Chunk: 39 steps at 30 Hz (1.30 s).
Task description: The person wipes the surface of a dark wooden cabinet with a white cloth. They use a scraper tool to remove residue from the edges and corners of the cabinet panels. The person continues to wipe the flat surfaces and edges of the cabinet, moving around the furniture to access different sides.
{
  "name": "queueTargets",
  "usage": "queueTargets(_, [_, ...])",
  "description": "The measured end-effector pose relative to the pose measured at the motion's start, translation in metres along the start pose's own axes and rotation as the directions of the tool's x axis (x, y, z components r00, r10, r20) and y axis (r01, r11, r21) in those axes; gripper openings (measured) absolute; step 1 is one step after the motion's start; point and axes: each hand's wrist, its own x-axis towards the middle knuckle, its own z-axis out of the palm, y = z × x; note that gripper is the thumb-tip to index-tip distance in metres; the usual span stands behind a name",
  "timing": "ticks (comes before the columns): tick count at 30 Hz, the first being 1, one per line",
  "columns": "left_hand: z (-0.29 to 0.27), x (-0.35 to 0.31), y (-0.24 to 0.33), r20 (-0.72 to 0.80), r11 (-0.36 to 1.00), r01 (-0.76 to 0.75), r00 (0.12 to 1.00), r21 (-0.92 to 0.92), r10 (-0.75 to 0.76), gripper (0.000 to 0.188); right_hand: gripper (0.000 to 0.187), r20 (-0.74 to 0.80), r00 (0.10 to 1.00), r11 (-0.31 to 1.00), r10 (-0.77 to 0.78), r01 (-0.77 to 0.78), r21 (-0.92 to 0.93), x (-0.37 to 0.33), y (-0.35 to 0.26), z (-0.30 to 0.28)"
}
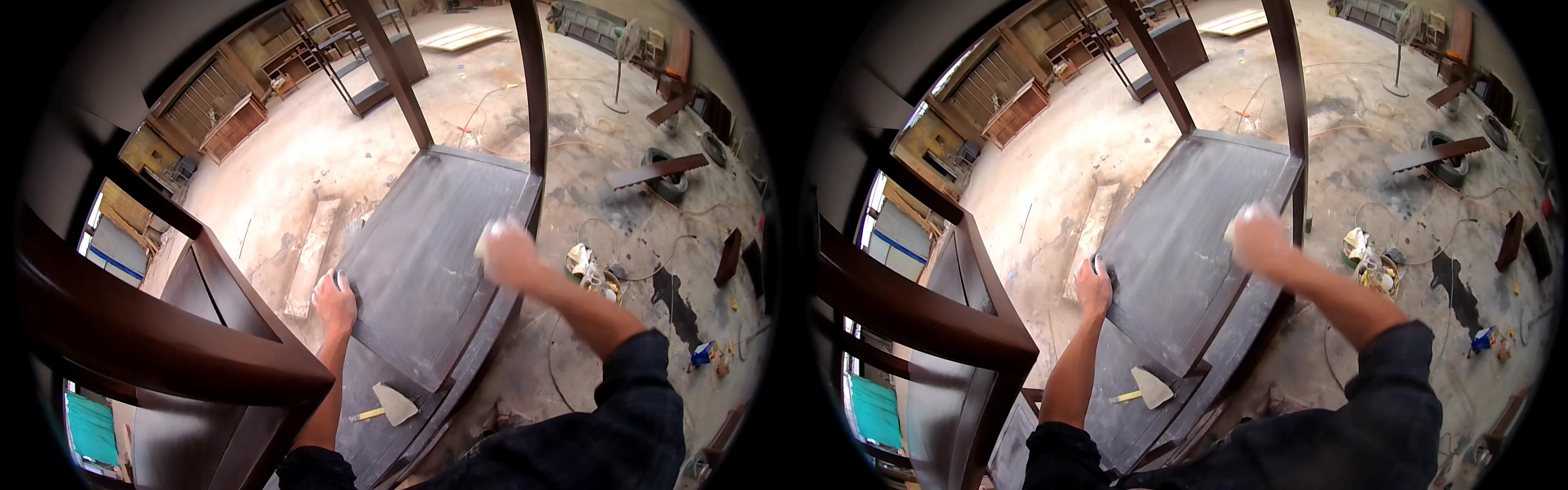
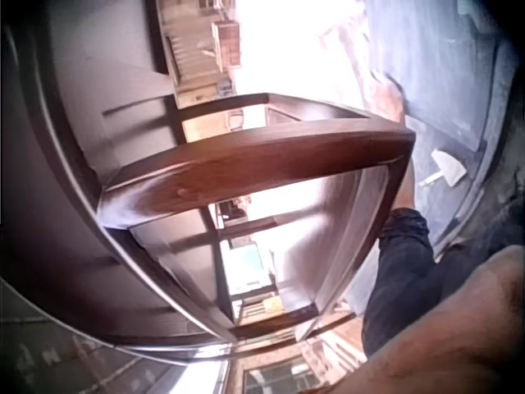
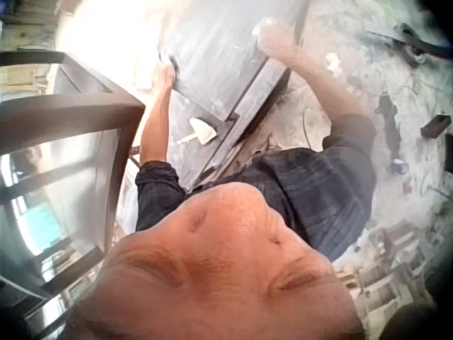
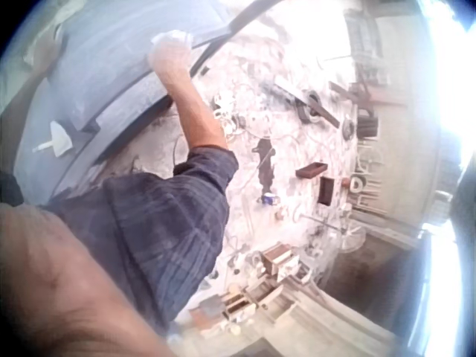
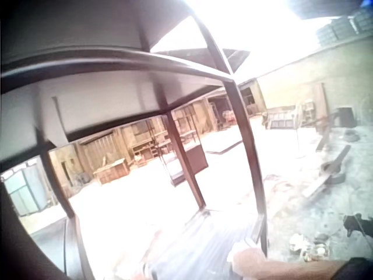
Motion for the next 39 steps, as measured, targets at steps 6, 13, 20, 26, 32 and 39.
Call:
queueTargets(6, [0.006, -0.001, 0.018, 0.039, 0.999, 0.008, 0.999, -0.041, -0.006, 0.047, 0.021, 0.058, 0.993, 0.993, 0.108, -0.11, 0.036, 0.036, 0.072, -0.008])
queueTargets(13, [0.007, -0.002, 0.024, 0.017, 0.999, -0.018, 1.0, -0.034, 0.018, 0.047, 0.026, -0.208, 0.923, 0.936, -0.323, 0.344, 0.076, 0.033, 0.142, 0.007])
queueTargets(20, [0.002, -0.002, 0.019, 0.02, 1.0, 0.011, 1.0, -0.009, -0.011, 0.047, 0.039, -0.084, 0.838, 0.818, -0.539, 0.545, 0.184, 0.034, 0.136, -0.015])
queueTargets(26, [0.005, 0.001, 0.011, 0.014, 1.0, -0.005, 1.0, -0.007, 0.005, 0.049, 0.046, -0.078, 0.741, 0.715, -0.667, 0.665, 0.216, 0.035, 0.127, -0.019])
queueTargets(32, [0.009, -0.003, 0.008, -0.099, 0.997, -0.079, 0.992, -0.016, 0.077, 0.049, 0.042, 0.044, 0.789, 0.778, -0.613, 0.593, 0.207, 0.026, 0.125, -0.021])
queueTargets(39, [0.0, -0.003, 0.023, 0.043, 0.999, 0.013, 0.999, -0.04, -0.012, 0.047, 0.038, -0.093, 0.71, 0.668, -0.698, 0.693, 0.27, -0.006, 0.081, -0.031])
